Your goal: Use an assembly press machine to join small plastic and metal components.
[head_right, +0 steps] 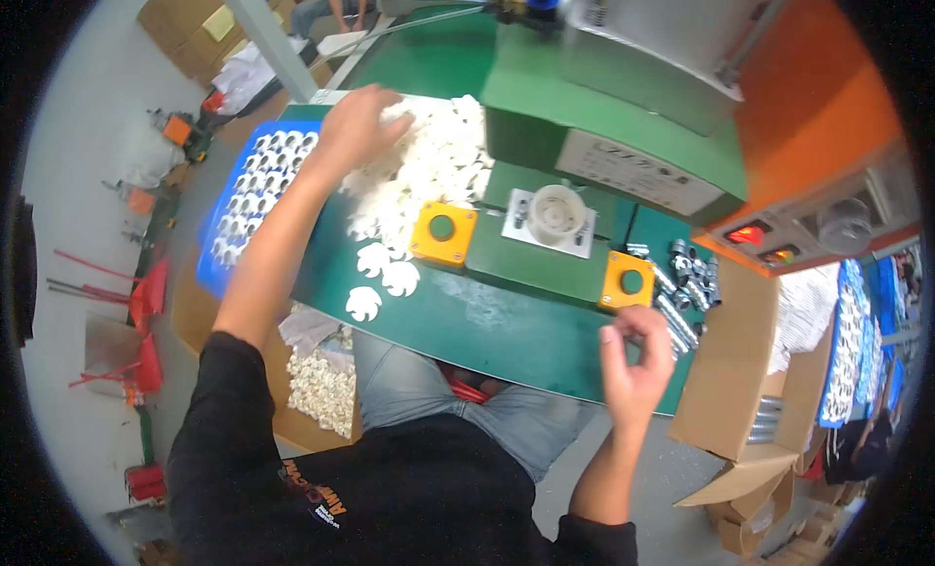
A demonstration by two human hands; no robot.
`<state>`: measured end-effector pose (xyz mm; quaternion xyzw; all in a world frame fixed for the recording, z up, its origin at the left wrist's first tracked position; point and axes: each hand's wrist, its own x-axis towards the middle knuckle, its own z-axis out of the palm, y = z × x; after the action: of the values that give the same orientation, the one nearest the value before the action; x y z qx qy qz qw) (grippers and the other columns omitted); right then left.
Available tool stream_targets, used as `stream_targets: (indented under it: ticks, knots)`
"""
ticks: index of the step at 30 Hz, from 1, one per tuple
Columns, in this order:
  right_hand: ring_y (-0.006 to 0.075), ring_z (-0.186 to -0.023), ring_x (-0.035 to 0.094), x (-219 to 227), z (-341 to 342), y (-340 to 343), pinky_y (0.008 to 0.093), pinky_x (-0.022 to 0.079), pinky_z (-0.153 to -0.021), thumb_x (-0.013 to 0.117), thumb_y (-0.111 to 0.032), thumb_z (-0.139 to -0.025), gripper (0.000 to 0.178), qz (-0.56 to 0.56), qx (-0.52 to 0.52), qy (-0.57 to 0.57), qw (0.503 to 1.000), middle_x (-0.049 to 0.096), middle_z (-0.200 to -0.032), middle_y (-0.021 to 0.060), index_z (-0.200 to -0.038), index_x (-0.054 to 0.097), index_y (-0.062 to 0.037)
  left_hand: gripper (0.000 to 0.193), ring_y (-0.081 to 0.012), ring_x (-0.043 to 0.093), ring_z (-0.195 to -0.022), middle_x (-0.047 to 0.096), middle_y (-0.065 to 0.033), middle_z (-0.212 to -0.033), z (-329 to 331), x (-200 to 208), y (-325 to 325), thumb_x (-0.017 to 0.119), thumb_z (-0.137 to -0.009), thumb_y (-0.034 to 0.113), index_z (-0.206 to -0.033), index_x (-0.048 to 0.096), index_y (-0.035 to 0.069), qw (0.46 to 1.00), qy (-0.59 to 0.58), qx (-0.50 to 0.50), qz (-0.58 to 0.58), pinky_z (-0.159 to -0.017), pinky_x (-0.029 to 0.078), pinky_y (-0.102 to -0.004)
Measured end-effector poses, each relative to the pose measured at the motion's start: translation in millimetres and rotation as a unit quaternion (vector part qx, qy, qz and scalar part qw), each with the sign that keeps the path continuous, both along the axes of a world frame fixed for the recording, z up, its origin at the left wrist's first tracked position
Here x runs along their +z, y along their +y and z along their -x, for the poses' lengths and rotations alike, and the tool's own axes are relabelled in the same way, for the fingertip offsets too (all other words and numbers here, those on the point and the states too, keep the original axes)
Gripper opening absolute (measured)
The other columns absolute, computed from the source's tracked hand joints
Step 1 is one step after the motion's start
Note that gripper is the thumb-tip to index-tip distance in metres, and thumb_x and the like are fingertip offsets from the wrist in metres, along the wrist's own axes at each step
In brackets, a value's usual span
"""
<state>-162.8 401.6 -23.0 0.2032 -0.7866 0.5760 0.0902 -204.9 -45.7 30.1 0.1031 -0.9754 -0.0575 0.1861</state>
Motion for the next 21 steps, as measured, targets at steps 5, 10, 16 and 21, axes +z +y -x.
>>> stream_targets:
  ticks: [5,10,16,21]
  knots:
    - [0.0299,-0.096,0.069,10.0,-50.5,12.8,0.0378,0.055,-0.086,0.080,0.001,-0.078,0.026,-0.110,-0.011,0.048,0.993,0.070,-0.104,0.0167,-0.101,0.069,0.0017,0.039,-0.0365,0.070,-0.111,0.073,-0.0186,-0.118,143.7,-32.0,13.2,0.071,-0.089,0.039,-0.111,0.078,0.007,0.988,-0.074,-0.069,-0.113,-0.096,0.057,-0.0487]
    - [0.0259,-0.088,0.068,-11.4,-88.4,56.5,0.0347,0.055,-0.081,0.079,0.003,-0.078,0.024,-0.105,-0.101,-0.012,0.989,0.070,-0.100,0.0153,-0.100,0.069,0.0010,0.044,-0.0377,0.068,-0.120,0.070,-0.0207,-0.131,205.2,-64.1,27.2,0.071,-0.088,0.036,-0.115,0.074,0.002,0.988,-0.148,-0.033,-0.023,-0.099,0.056,-0.0489]
    - [0.0237,-0.086,0.067,-15.7,-78.8,57.0,0.0339,0.055,-0.078,0.077,0.005,-0.081,0.020,-0.093,-0.125,-0.024,0.987,0.070,-0.098,0.0146,-0.099,0.068,0.0018,0.024,-0.0387,0.072,-0.106,0.075,-0.0223,-0.111,221.5,-64.7,2.7,0.074,-0.083,0.020,-0.099,0.077,0.004,0.982,-0.172,-0.072,-0.027,-0.092,0.058,-0.0457]
    - [0.0274,-0.089,0.069,-3.6,-62.8,29.6,0.0347,0.056,-0.079,0.080,0.003,-0.079,0.023,-0.088,-0.066,0.019,0.994,0.071,-0.100,0.0156,-0.099,0.069,0.0012,0.012,-0.0375,0.073,-0.097,0.077,-0.0201,-0.098,201.7,-64.3,-3.7,0.077,-0.078,0.015,-0.085,0.077,0.005,0.988,-0.095,-0.047,-0.108,-0.088,0.058,-0.0440]
